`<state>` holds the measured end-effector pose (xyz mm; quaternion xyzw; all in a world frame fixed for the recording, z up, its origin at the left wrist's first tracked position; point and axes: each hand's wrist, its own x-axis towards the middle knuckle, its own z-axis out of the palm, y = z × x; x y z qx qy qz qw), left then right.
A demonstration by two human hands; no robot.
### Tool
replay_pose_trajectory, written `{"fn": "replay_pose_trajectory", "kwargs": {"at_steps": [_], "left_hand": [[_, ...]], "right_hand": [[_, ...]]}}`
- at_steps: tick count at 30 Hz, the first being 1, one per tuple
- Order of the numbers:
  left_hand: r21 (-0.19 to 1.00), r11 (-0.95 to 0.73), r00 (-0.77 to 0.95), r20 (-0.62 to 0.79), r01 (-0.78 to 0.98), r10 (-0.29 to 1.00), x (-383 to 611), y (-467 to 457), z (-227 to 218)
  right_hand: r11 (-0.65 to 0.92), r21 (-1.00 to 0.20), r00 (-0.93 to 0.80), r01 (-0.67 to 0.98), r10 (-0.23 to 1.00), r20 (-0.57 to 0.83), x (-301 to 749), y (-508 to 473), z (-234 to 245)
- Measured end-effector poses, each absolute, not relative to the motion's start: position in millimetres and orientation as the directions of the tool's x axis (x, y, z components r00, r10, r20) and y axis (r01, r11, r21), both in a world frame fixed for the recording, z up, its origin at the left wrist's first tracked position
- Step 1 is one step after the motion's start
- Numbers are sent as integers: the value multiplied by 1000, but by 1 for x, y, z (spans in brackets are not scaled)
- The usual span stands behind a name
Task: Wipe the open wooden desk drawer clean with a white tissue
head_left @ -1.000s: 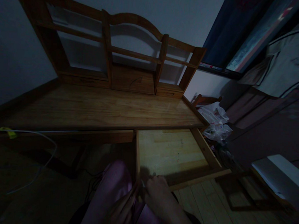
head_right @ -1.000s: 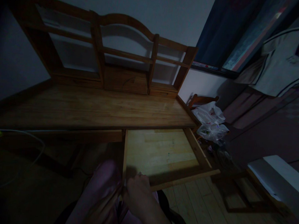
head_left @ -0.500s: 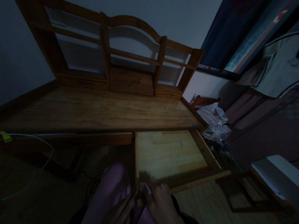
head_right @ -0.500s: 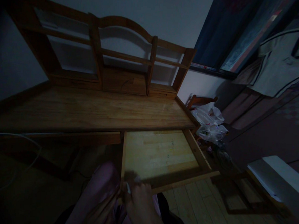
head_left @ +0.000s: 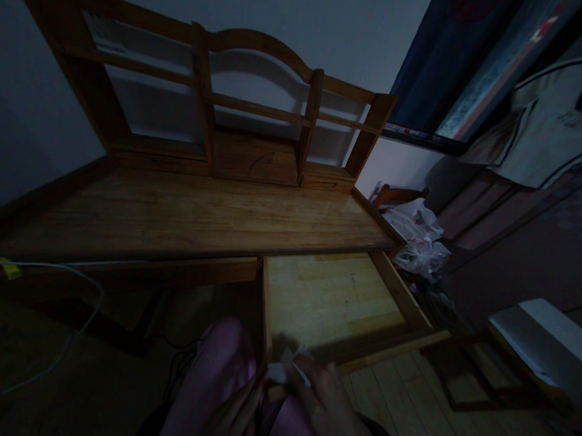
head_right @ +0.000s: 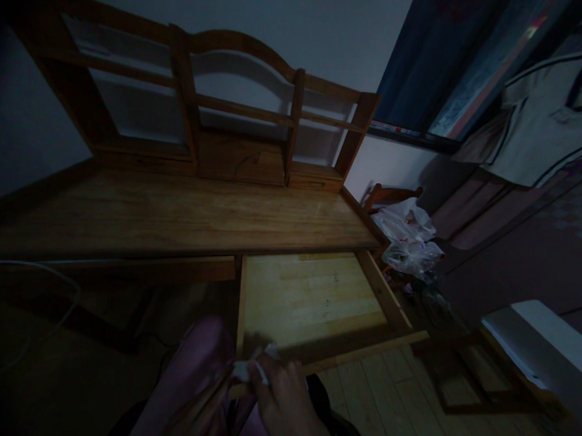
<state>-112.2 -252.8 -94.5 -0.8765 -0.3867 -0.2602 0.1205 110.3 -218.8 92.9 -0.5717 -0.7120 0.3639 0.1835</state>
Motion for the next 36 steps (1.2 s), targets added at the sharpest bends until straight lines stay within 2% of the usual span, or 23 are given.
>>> {"fn": "replay_pose_trajectory", "kwargs": {"at_steps": [2,7,19,24,31,36], "left_hand": [[-18,-676,574,545,737,611,-113,-253,-91],[-28,-693,598,531,720,600,-114,-254,-83],[15,-706,573,572,708,587,-110,-256,-83],[103,-675,486,616,730,620,-105,-259,-87],[155,-684,472,615,713,631,-101,-259,-84],[99,-704,525,595,703,608,-107,-257,-87]], "right_hand": [[41,-751,-236,659,959,-155,112,-219,94],[15,-823,-258,568,953,-160,118,-214,95],[86,-835,-366,544,919,-144,144,-204,91],[108,-862,-385,495,917,-106,143,-201,88],[59,-881,-325,470,939,-110,143,-203,86],[14,-869,-240,494,963,-121,146,-205,76]]}}
